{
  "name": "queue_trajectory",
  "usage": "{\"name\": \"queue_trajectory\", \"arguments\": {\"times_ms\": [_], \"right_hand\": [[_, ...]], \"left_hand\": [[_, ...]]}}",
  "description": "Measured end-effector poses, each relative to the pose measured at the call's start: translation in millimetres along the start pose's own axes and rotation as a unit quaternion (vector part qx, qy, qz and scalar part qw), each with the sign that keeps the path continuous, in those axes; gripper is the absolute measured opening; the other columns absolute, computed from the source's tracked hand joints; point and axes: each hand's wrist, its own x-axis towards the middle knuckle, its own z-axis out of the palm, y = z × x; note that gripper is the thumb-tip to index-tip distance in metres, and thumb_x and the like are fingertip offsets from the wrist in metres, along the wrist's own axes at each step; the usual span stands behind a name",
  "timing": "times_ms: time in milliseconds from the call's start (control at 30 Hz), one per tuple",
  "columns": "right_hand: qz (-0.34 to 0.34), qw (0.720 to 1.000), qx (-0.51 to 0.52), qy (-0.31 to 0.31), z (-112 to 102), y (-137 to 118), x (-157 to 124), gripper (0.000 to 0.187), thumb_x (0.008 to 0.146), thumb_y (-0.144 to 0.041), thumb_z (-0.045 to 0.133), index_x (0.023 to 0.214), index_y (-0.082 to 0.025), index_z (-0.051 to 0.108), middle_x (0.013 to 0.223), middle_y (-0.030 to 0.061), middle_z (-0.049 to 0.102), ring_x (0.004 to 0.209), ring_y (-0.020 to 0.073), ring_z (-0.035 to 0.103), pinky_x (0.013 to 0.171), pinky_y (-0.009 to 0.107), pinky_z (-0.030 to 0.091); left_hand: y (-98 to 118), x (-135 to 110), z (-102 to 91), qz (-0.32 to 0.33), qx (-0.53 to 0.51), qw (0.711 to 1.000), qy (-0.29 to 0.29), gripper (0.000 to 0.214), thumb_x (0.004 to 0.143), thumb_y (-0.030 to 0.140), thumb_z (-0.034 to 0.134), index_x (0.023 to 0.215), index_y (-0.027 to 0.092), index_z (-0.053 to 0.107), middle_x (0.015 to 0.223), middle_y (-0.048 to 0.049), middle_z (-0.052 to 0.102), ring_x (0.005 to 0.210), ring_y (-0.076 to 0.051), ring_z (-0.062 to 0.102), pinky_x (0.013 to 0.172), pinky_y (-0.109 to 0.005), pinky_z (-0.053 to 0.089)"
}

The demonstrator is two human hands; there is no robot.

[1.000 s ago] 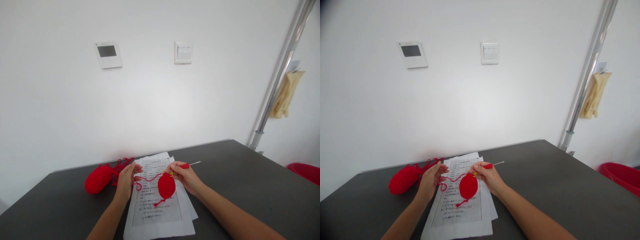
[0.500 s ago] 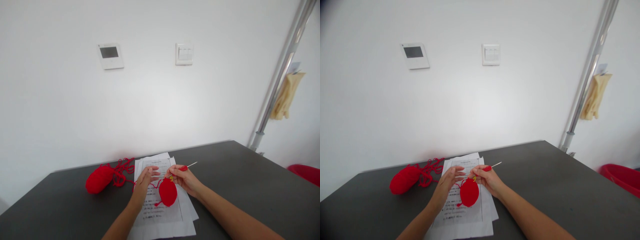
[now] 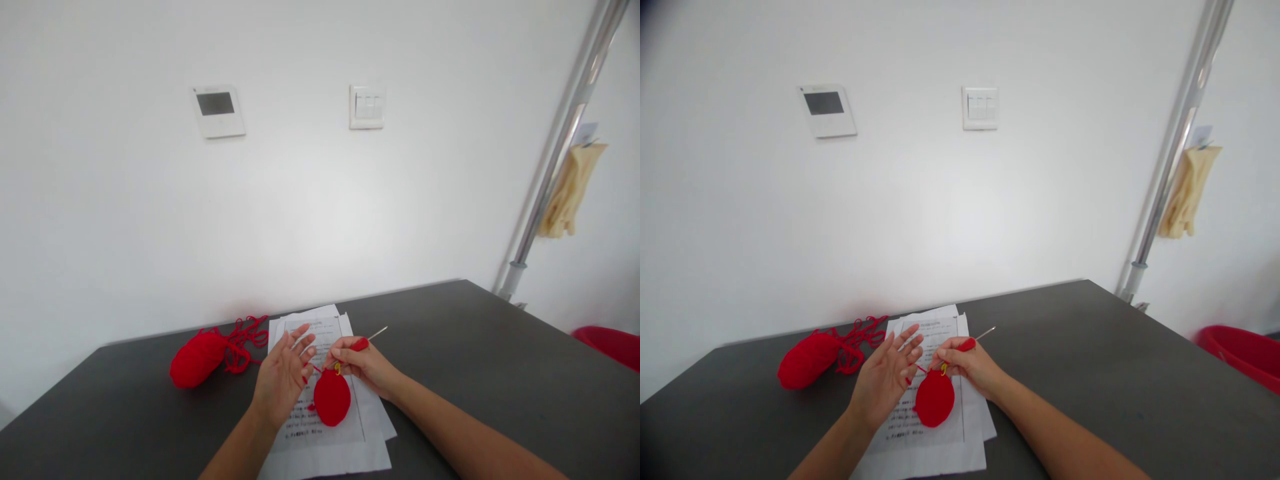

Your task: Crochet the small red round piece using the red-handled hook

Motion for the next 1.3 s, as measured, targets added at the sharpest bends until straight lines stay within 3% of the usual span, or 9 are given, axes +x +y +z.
{"name": "queue_trajectory", "arguments": {"times_ms": [133, 233, 400, 533, 600, 667, 800, 1033, 1300], "right_hand": [[0.015, 0.999, -0.039, -0.020, 4, 4, -1, 0.031, 0.065, -0.039, 0.077, 0.070, -0.011, 0.067, 0.072, 0.0065, 0.071, 0.063, 0.0119, 0.063, 0.060, 0.023, 0.043], [0.002, 0.998, -0.057, -0.021, 5, 4, -2, 0.032, 0.066, -0.041, 0.076, 0.071, -0.011, 0.067, 0.073, 0.0065, 0.071, 0.066, 0.0134, 0.063, 0.064, 0.025, 0.044], [-0.050, 0.998, -0.037, 0.024, 4, -2, -2, 0.030, 0.068, -0.042, 0.075, 0.074, -0.013, 0.066, 0.077, 0.0060, 0.071, 0.071, 0.0148, 0.063, 0.069, 0.027, 0.046], [-0.084, 0.994, -0.034, 0.063, 5, -5, -3, 0.029, 0.069, -0.041, 0.074, 0.074, -0.015, 0.066, 0.077, 0.0050, 0.070, 0.073, 0.0150, 0.063, 0.071, 0.027, 0.046], [-0.099, 0.991, -0.050, 0.075, 6, -5, -3, 0.028, 0.069, -0.042, 0.074, 0.074, -0.015, 0.066, 0.076, 0.0047, 0.070, 0.072, 0.0152, 0.063, 0.071, 0.028, 0.047], [-0.115, 0.987, -0.076, 0.079, 6, -5, -3, 0.027, 0.071, -0.042, 0.072, 0.075, -0.016, 0.067, 0.076, 0.0046, 0.070, 0.072, 0.0158, 0.062, 0.071, 0.028, 0.047], [-0.140, 0.979, -0.126, 0.081, 9, -4, -5, 0.026, 0.073, -0.041, 0.070, 0.076, -0.016, 0.069, 0.076, 0.0044, 0.070, 0.072, 0.0160, 0.061, 0.070, 0.029, 0.047], [-0.180, 0.964, -0.175, 0.086, 15, -6, -8, 0.021, 0.074, -0.040, 0.069, 0.073, -0.018, 0.070, 0.072, 0.0024, 0.068, 0.070, 0.0158, 0.060, 0.069, 0.028, 0.047], [-0.265, 0.927, -0.264, 0.028, 13, -9, -13, 0.009, 0.076, -0.029, 0.068, 0.076, -0.020, 0.070, 0.082, 0.0050, 0.067, 0.078, 0.0178, 0.062, 0.074, 0.030, 0.047]], "left_hand": [[2, -4, 2.5, 0.095, 0.080, 0.991, -0.044, 0.034, 0.084, 0.038, 0.054, 0.113, 0.020, 0.060, 0.117, -0.0087, 0.058, 0.099, -0.022, 0.058, 0.083, -0.038, 0.051], [0, -3, -2.0, 0.197, 0.240, 0.950, -0.029, 0.036, 0.082, 0.042, 0.057, 0.109, 0.020, 0.062, 0.121, -0.0092, 0.057, 0.105, -0.025, 0.057, 0.095, -0.041, 0.043], [-1, -1, -14.2, 0.283, 0.450, 0.847, 0.034, 0.032, 0.082, 0.041, 0.056, 0.106, 0.021, 0.063, 0.113, -0.0086, 0.061, 0.103, -0.024, 0.057, 0.094, -0.035, 0.040], [1, -1, -18.8, 0.309, 0.548, 0.777, -0.001, 0.019, 0.084, 0.036, 0.053, 0.084, 0.021, 0.065, 0.107, -0.0090, 0.061, 0.104, -0.024, 0.054, 0.092, -0.033, 0.039], [2, -2, -18.4, 0.290, 0.582, 0.759, -0.026, 0.023, 0.086, 0.037, 0.051, 0.076, 0.022, 0.065, 0.099, -0.0083, 0.062, 0.097, -0.024, 0.055, 0.089, -0.032, 0.039], [1, -2, -16.7, 0.252, 0.590, 0.766, -0.048, 0.026, 0.086, 0.039, 0.049, 0.076, 0.022, 0.067, 0.087, -0.0070, 0.063, 0.087, -0.023, 0.055, 0.082, -0.031, 0.040], [-1, -1, -11.2, 0.182, 0.550, 0.814, -0.038, 0.031, 0.085, 0.042, 0.049, 0.081, 0.021, 0.070, 0.080, -0.0059, 0.066, 0.079, -0.022, 0.057, 0.076, -0.030, 0.041], [-4, 0, -4.2, 0.082, 0.394, 0.916, -0.011, 0.031, 0.066, 0.034, 0.073, 0.093, 0.018, 0.071, 0.082, -0.0039, 0.068, 0.077, -0.020, 0.060, 0.073, -0.030, 0.044], [-3, -2, -2.2, 0.064, 0.342, 0.937, 0.015, 0.037, 0.059, 0.027, 0.078, 0.094, 0.017, 0.072, 0.071, -0.0002, 0.063, 0.066, -0.015, 0.057, 0.066, -0.027, 0.042]]}}
